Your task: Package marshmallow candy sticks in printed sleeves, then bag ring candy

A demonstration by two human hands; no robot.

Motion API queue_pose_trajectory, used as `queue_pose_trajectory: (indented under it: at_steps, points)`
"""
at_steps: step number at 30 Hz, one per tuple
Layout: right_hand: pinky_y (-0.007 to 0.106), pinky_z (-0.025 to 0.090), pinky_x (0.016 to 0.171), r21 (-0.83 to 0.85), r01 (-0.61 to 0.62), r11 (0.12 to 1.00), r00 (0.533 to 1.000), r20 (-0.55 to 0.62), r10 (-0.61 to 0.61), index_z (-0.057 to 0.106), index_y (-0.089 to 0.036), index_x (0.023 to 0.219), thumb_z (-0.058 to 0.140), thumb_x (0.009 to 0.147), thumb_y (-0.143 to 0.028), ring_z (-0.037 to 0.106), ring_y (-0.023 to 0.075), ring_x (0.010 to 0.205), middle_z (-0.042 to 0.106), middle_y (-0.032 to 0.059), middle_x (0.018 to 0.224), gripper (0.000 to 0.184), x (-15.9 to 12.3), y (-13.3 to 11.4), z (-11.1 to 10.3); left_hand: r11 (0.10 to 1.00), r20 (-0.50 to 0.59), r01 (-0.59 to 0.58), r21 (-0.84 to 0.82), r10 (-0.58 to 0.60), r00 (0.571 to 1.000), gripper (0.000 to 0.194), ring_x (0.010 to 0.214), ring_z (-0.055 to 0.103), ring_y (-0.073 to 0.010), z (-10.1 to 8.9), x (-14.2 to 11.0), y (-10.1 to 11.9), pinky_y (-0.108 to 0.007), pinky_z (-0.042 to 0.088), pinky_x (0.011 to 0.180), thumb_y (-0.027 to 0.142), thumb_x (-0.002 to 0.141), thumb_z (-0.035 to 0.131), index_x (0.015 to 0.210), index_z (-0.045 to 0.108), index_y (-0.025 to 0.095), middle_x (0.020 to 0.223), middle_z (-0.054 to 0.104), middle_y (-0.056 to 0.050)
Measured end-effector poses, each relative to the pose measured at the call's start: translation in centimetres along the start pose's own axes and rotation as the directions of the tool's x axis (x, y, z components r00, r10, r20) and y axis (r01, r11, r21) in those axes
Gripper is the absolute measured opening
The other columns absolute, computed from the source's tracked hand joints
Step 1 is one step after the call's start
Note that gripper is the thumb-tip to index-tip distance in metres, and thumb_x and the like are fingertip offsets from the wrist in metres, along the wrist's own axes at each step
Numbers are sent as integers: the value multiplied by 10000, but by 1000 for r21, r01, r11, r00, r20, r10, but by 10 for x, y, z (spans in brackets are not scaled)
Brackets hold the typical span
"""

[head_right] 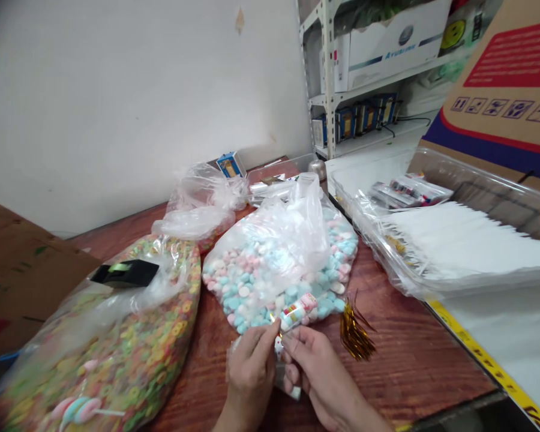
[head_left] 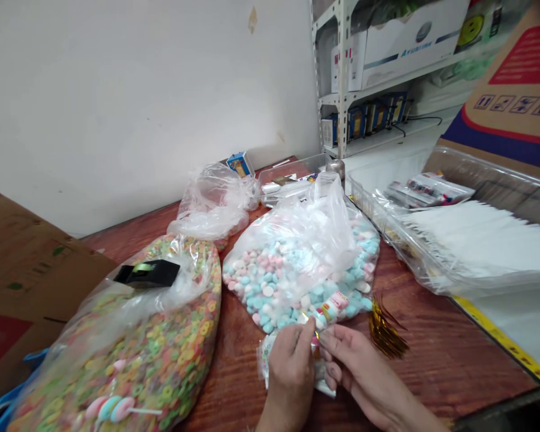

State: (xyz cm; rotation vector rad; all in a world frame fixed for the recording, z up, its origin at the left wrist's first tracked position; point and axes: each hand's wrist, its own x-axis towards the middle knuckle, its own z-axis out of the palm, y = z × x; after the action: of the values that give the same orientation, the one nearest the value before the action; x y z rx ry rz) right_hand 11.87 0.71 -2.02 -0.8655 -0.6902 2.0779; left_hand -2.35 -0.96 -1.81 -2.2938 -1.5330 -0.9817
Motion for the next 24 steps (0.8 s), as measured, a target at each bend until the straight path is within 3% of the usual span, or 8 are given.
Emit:
queue_pose_trajectory:
  at_steps: [2, 4, 7, 9, 12, 16, 19, 24]
  points:
    - [245, 412, 506, -402, 209, 891, 970, -28, -240, 557, -186, 808, 615, 892, -460, 503, 111, 515, 545, -29, 622, 292, 1, 6, -3, 998, 5, 62, 4, -63, 998, 345, 733, 596, -164, 5, -2, 1, -258, 482, 635, 50, 903, 508, 1221, 608, 137, 820, 644, -68]
    - [286, 445, 597, -735, 369, 569, 862, 43, -504, 612, -188, 913, 548, 940, -368, 594, 172, 660, 629, 34, 766, 193, 1, 12, -8, 994, 22, 105, -18, -105, 994, 329, 727, 599, -168, 9, -4, 2, -258, 496, 635, 65, 906, 501, 1205, 622, 131, 802, 640, -72]
    - [317, 445, 675, -898, 431, 90, 649, 239, -722, 634, -196, 968, 477, 969, -240, 621, 212, 750, 647, 64, 820, 163, 3, 18, -14, 978, 40, 175, -111, -171, 984, 351, 750, 607, -173, 10, -2, 4, -267, 512, 667, 56, 909, 462, 1200, 640, 139, 815, 647, -82]
    - [312, 441, 658, -898, 441, -9, 601, 302, -740, 633, -194, 923, 456, 973, -215, 618, 208, 715, 636, 57, 773, 185, 5, 20, -16, 929, 54, 278, -242, -274, 960, 344, 772, 616, -171, 8, 3, 7, -269, 511, 694, 67, 906, 458, 1156, 675, 162, 837, 657, -83]
    - [297, 456, 626, -851, 448, 272, 732, 175, -659, 594, -197, 816, 462, 971, -275, 609, 193, 674, 627, 45, 738, 219, 9, 16, -14, 628, 203, 583, -515, -572, 795, 183, 744, 618, -157, 5, 14, 15, -249, 493, 680, 153, 867, 577, 949, 738, 187, 800, 667, -54]
    - [235, 443, 506, -445, 292, 846, 939, -35, -342, 521, -206, 809, 548, 933, -414, 570, 134, 535, 635, 4, 669, 244, 14, 8, -7, -262, 610, 648, -716, -686, 397, 183, 455, 462, -97, 10, 24, 25, -211, 401, 471, 347, 749, 743, 793, 693, 176, 513, 517, 41]
    - [212, 427, 485, -259, 256, 931, 958, -61, -280, 495, -213, 984, 619, 895, -432, 567, 123, 519, 621, -36, 646, 267, 13, 1, -2, -566, 746, 492, -662, -557, 365, 280, 404, 384, -72, 15, 25, 28, -196, 347, 431, 367, 666, 816, 757, 651, 161, 458, 445, 71]
    - [269, 468, 602, -577, 301, 759, 937, 31, -348, 540, -201, 923, 508, 956, -380, 624, 167, 646, 642, 7, 715, 185, 6, -10, -2, -607, 762, 460, -648, -526, 379, 261, 448, 346, -36, 19, 21, 25, -155, 292, 472, 288, 686, 818, 801, 647, 128, 499, 456, 70]
